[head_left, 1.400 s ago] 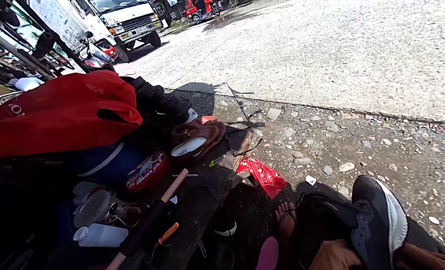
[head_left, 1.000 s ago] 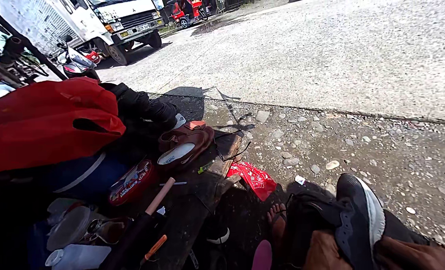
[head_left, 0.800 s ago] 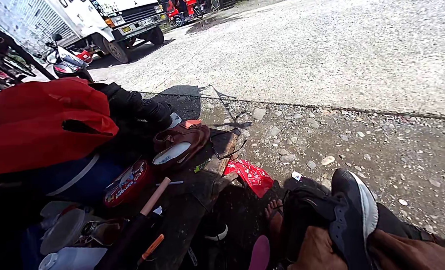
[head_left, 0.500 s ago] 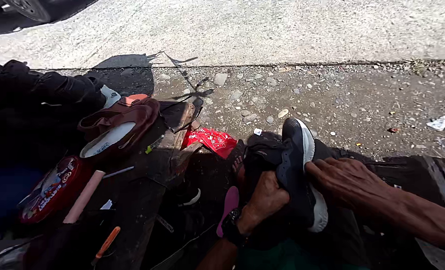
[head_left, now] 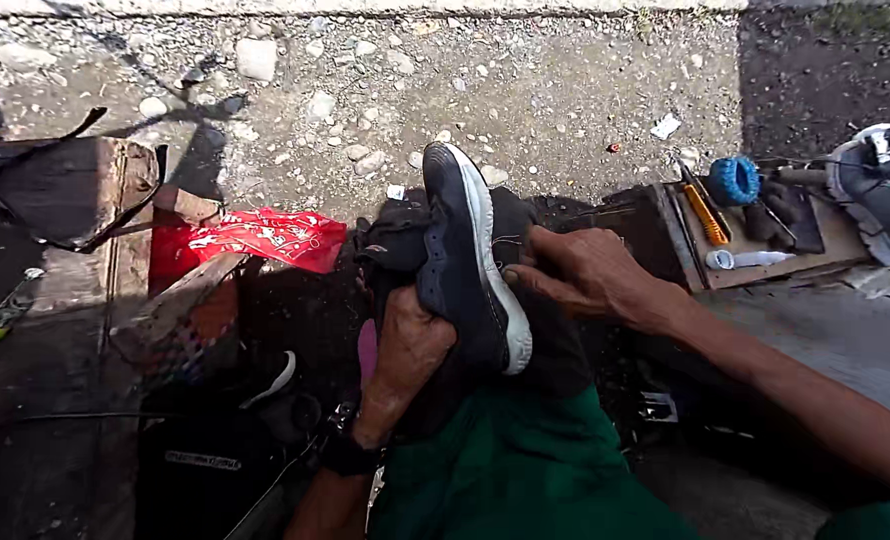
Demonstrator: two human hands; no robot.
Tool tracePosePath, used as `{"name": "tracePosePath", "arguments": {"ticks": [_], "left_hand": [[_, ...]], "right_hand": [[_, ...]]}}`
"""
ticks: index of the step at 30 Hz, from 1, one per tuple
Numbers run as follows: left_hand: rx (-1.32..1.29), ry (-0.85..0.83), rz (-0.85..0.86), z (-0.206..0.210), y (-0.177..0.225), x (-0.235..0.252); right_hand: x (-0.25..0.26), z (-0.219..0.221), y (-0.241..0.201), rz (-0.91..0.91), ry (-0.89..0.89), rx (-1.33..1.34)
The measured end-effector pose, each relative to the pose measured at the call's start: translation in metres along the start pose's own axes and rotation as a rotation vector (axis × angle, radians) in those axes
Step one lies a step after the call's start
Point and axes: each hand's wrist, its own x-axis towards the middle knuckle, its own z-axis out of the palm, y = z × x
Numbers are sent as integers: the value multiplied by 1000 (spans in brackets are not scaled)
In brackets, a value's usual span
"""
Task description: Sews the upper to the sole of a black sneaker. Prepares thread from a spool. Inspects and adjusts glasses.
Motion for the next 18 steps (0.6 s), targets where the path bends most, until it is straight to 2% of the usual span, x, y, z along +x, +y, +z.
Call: {"name": "tracePosePath", "arguments": {"ticks": [2, 4, 7, 10, 15, 18], "left_hand": [[-21, -3, -15, -1, 0, 0], [-50, 0, -6, -1, -1, -1], [-81, -1, 29, -2, -3, -1], [-103, -15, 56, -1, -3, 0], [-114, -11, 41, -2, -4, -1], [-97, 11, 55, 0, -5, -1]], "right_hand": [[-1, 13, 6, 49, -26, 258], [-2, 23, 11, -10, 90, 419], [3, 33, 10, -203, 236, 346], [13, 46, 3, -301, 303, 326], [-9, 10, -7, -191, 233, 930], [-24, -3, -10, -171, 257, 1170]]}}
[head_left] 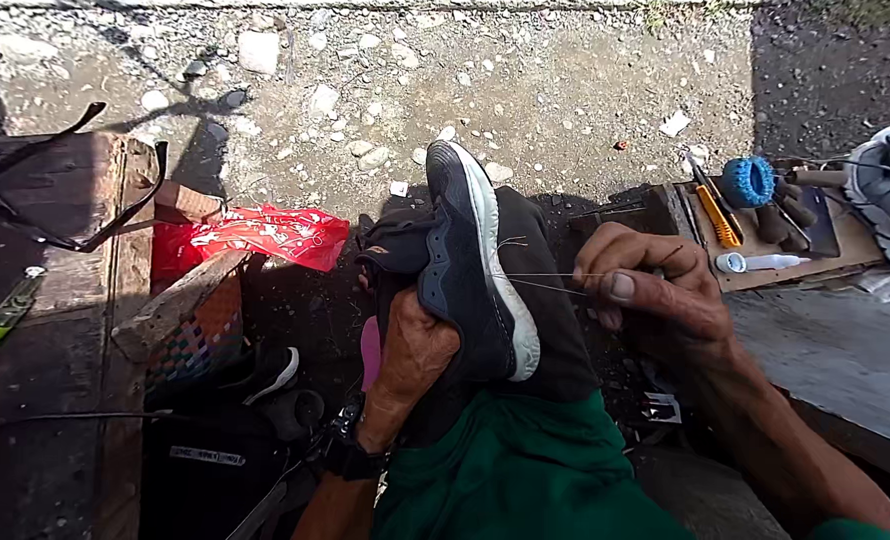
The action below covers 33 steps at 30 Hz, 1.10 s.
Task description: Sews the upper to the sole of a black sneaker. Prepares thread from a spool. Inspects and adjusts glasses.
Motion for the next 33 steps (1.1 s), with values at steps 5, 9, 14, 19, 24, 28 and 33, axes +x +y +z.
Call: {"name": "tracePosePath", "arguments": {"ticks": [5, 9, 14, 19, 24, 28, 33], "left_hand": [[13, 20, 40, 2, -1, 0], [33, 44, 47, 2, 0, 0], [213, 91, 43, -5, 0, -8], [220, 91, 34, -6, 1, -15], [257, 133, -15, -24, 5, -31], [411, 318, -187, -80, -25, -71], [705, 150, -481, -108, -48, -94]], "right_hand": [[-6, 8, 5, 106, -123, 166], [-4, 6, -1, 195, -193, 85], [2, -18, 6, 265, -53, -512], [10, -4, 39, -68, -3, -1134], [15, -1, 61, 19, -28, -876], [8, 6, 42, 103, -114, -589], [7, 10, 45, 111, -119, -510]]}}
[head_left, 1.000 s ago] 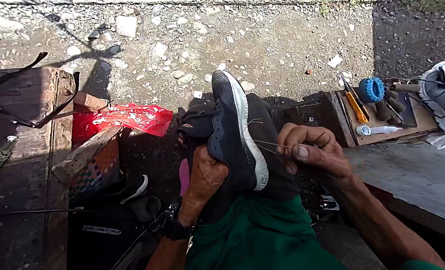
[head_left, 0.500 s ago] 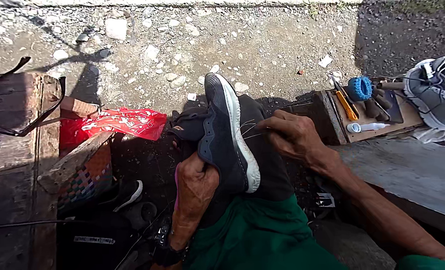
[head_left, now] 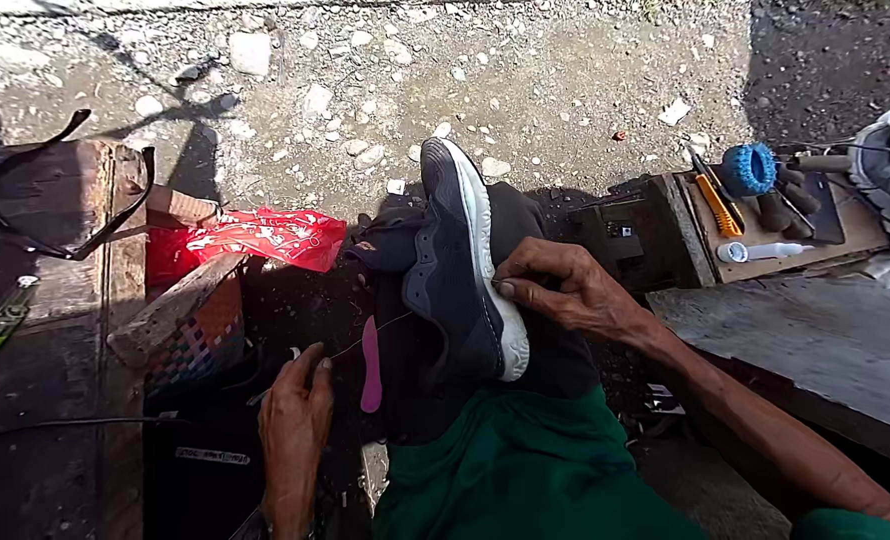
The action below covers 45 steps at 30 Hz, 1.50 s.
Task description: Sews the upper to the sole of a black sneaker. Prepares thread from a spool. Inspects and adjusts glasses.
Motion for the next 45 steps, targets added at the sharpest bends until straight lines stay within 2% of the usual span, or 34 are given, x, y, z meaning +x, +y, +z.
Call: {"name": "tracePosePath", "arguments": {"ticks": [2, 4, 7, 10, 13, 22, 26, 28, 29, 31, 32, 33, 34, 36, 39, 45], "left_hand": [[-44, 79, 184, 2, 39, -3], [-304, 154, 379, 8, 86, 0], [-650, -5, 495, 26, 130, 14], [-746, -264, 462, 35, 134, 31], [-740, -359, 460, 31, 133, 38], [-789, -275, 483, 39, 132, 39], [-796, -275, 472, 43, 128, 40], [-788, -384, 466, 35, 125, 43], [-825, -500, 444, 28, 123, 44], [-1053, -801, 303, 13, 117, 47], [-1188, -897, 232, 11, 116, 47], [-1278, -926, 179, 11, 118, 45], [-1317, -890, 136, 12, 123, 39], [-1283, -680, 52, 17, 142, 25], [-1147, -407, -35, 28, 164, 11], [-1105, -315, -64, 32, 170, 7]], "right_hand": [[0, -4, -4, 59, -11, 30], [2, -8, -8, 135, -33, 70], [9, -10, -11, 232, -67, 153], [15, -10, -10, 315, -102, 243], [17, -8, -6, 353, -129, 305], [14, 15, 5, 245, 32, 329], [16, 14, 5, 230, -13, 258], [18, 0, -4, 257, -103, 157], [17, -11, -8, 273, -154, 88], [12, -35, -11, 298, -187, -123], [8, -47, -11, 306, -175, -252], [5, -57, -12, 301, -151, -358], [2, -64, -13, 279, -132, -411], [-3, -66, -19, 204, -118, -382], [-6, -41, -26, 80, -175, -235], [-1, -8, -18, -48, -76, -442]]}}
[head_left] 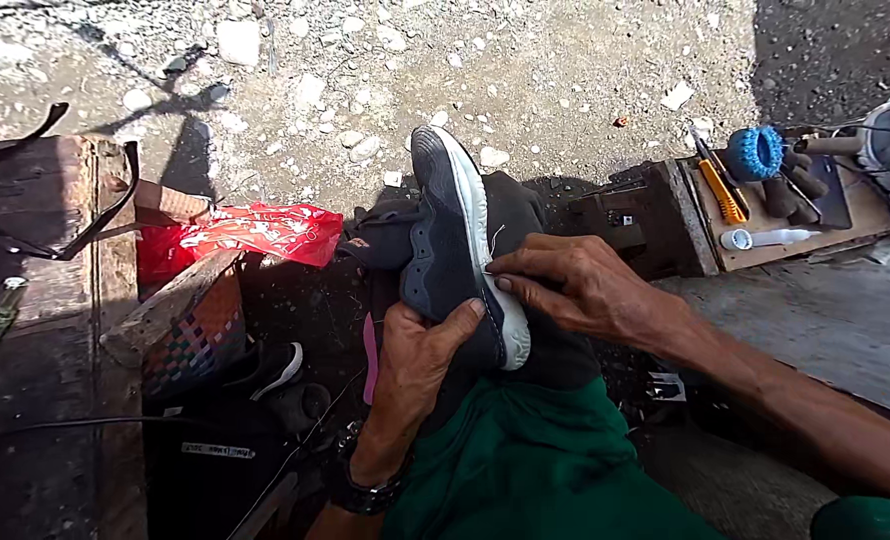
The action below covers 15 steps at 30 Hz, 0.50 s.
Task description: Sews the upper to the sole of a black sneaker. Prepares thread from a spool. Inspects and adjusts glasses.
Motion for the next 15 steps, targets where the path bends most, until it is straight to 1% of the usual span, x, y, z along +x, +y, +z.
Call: {"name": "tracePosePath", "arguments": {"ticks": [4, 15], "left_hand": [[-7, 16, 13, 1, -2, 0], [-14, 20, 24, 2, -3, 0]], "right_hand": [[2, 2, -2, -6, 23, -20], [5, -1, -1, 22, -18, -16]]}}
